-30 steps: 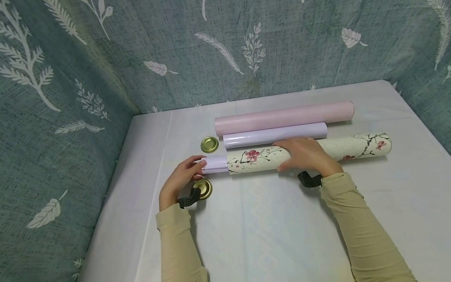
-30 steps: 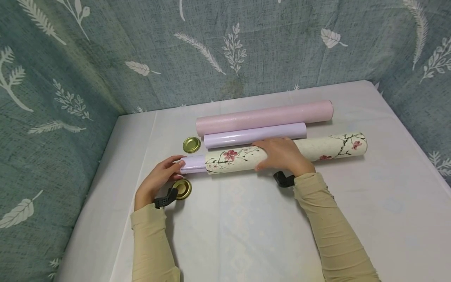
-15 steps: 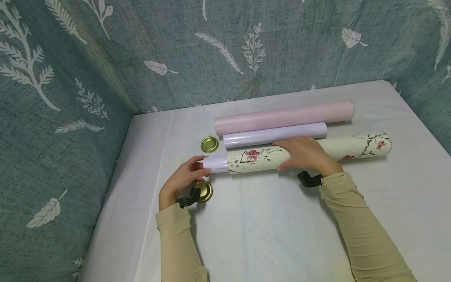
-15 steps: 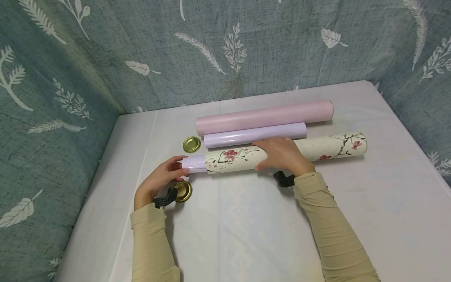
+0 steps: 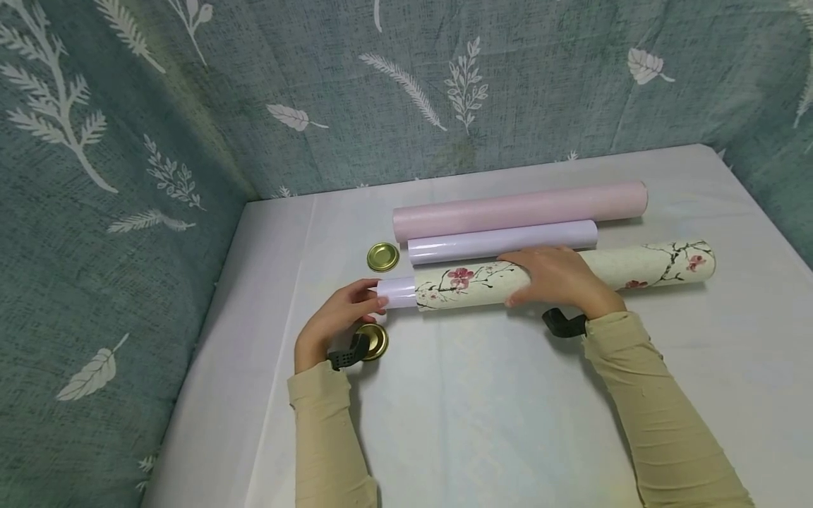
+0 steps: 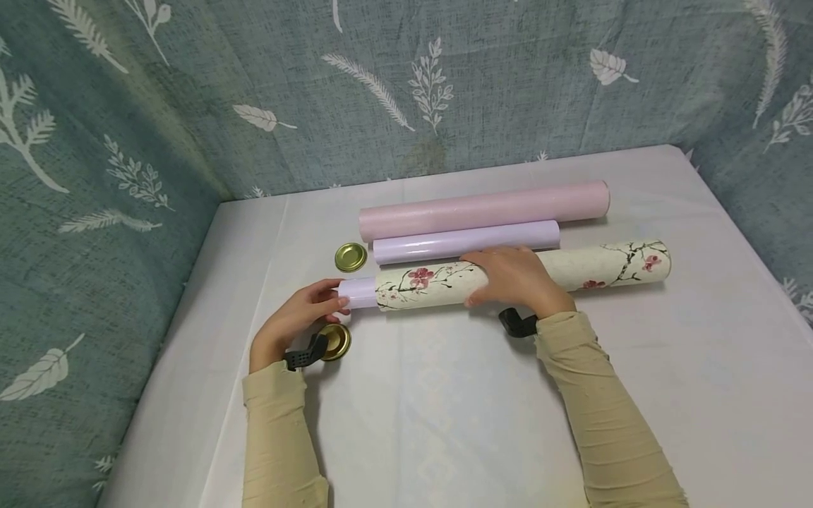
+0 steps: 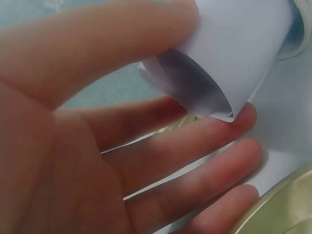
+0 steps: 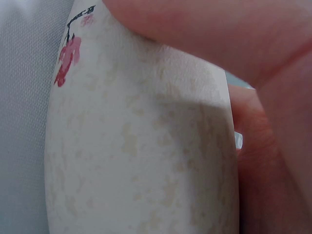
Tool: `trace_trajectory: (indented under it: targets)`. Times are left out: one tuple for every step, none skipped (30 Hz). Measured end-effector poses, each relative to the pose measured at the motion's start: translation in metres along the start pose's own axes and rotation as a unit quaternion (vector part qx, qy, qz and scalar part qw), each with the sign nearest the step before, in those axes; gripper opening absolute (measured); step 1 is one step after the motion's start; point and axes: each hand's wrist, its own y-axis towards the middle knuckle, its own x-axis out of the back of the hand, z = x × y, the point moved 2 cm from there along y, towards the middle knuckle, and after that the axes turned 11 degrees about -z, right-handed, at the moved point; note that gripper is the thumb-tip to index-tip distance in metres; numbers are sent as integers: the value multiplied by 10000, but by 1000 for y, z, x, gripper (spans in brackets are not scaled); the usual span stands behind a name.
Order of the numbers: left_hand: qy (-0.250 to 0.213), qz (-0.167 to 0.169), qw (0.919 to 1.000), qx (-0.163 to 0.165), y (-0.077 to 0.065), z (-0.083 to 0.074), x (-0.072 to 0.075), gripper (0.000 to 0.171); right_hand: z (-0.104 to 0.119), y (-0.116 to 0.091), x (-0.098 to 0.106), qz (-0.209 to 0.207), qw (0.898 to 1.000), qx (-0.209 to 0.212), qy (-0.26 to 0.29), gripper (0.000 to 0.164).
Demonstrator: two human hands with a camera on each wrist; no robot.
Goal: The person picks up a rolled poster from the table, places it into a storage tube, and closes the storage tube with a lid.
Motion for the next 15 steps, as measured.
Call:
trace_trajectory:
  targets:
    - [4,7,10000,-1,0,-1,-1,65,0,0,0,-9,10000,6,-7,80]
    - [10,28,10000,-23,0,-2,-2,65,0,0,0,-18,10000,9,-4,80]
    - [27,58,10000,-47,0,-4,-3,65,0,0,1,-19,10000,11,-3,80]
    - [40,89,9999,-65,-1,-5,-4,64,0,0,1,-17,10000,15,-7,80]
    - [65,116,9999,-91,-1,-6,-5,64,0,0,1,-13,10000,10,-12,80]
    - [84,125,9998,-97,-1,-7,-5,63,0,0,1,-7,10000,7,-11,80]
    - [75,139,9998,-98,-1,-7,-6,63,0,0,1,-5,10000,9,-12,80]
    - [56,171,9998,-119,0,-8,-7,62,0,0,1,-5,10000,19,-14,80]
    - [54,181,9997,-132,0,-8,-8,61,1,0,1,-1,10000,23,-13,80]
    - [55,196,9997,-163,0,-8,-8,60,1,0,1,0,10000,30,-15,80]
    - [61,179,9997,-170,1,-8,-9,59,1,0,1,-3,10000,37,-12,79]
    - [66,165,9997,-176,1,-7,-10,59,0,0,1,-5,10000,43,-14,79]
    - [67,149,9997,-187,1,-7,-10,58,0,0,1,-6,10000,54,-19,79]
    - [90,137,9996,-209,1,-8,-11,57,0,0,1,-4,10000,55,-24,80]
    - [112,109,9996,-216,1,-8,-12,57,0,0,1,0,10000,47,-22,80]
